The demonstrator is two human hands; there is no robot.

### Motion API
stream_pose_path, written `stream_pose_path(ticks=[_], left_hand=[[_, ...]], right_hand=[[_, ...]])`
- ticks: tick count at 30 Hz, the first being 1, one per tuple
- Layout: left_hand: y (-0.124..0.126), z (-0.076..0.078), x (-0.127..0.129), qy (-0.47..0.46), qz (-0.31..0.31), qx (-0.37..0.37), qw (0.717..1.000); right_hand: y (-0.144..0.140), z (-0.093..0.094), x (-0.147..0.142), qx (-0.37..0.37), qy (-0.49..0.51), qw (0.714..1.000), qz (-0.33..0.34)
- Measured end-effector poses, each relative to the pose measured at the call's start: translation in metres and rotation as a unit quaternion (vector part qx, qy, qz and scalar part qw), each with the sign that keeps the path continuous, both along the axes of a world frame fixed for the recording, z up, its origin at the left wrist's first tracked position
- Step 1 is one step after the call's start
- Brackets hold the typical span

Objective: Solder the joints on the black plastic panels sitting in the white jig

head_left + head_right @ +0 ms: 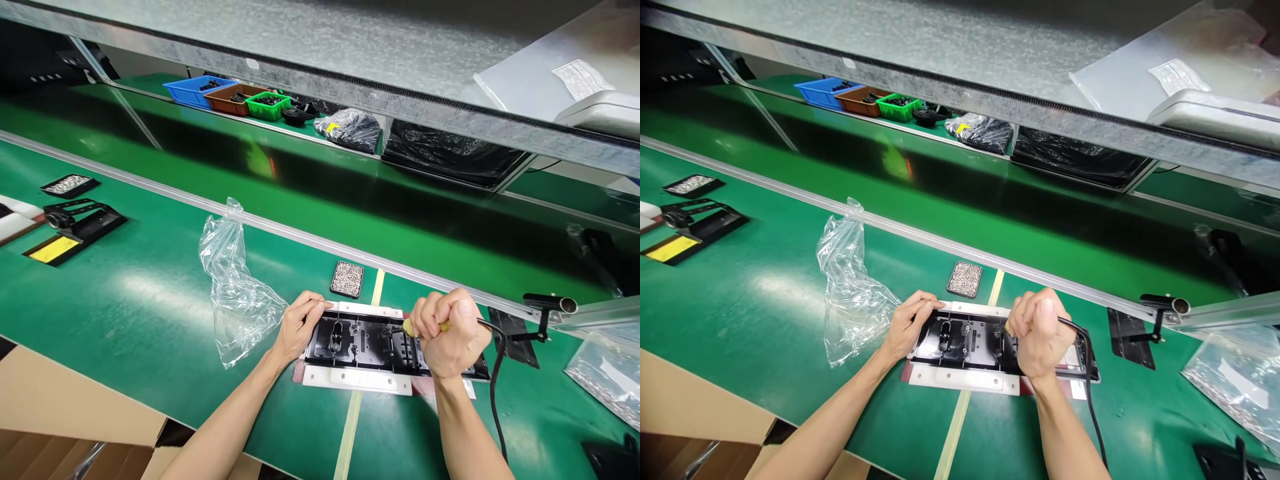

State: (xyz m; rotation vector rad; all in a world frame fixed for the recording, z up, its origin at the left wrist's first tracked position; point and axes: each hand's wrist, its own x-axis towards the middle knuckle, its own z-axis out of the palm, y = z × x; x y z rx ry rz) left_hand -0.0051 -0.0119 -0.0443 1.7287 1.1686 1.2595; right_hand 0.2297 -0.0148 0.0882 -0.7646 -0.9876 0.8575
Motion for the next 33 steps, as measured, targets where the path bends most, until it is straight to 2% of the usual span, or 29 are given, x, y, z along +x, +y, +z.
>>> stream_pose_path(ticks=[6,15,23,33], left_hand=[[0.001,0.000,0.000,0.005,0.000,0.005,1.000],[0.007,-0.013,-0.001,0.012,0.000,0.010,1.000],[0.008,-0.003,0.003,0.016,0.008,0.021,1.000],[0.007,-0.001,0.004,0.022,0.008,0.026,0.999]], right_hand=[[0.002,0.000,-0.002,0.005,-0.009,1.000,0.012],[0.007,-0.012,0.000,-0.007,-0.009,1.000,0.009],[0.007,-0.007,-0.003,0.010,-0.014,1.000,0.011],[0.006,-0.006,-0.005,0.014,-0.017,1.000,0.010]])
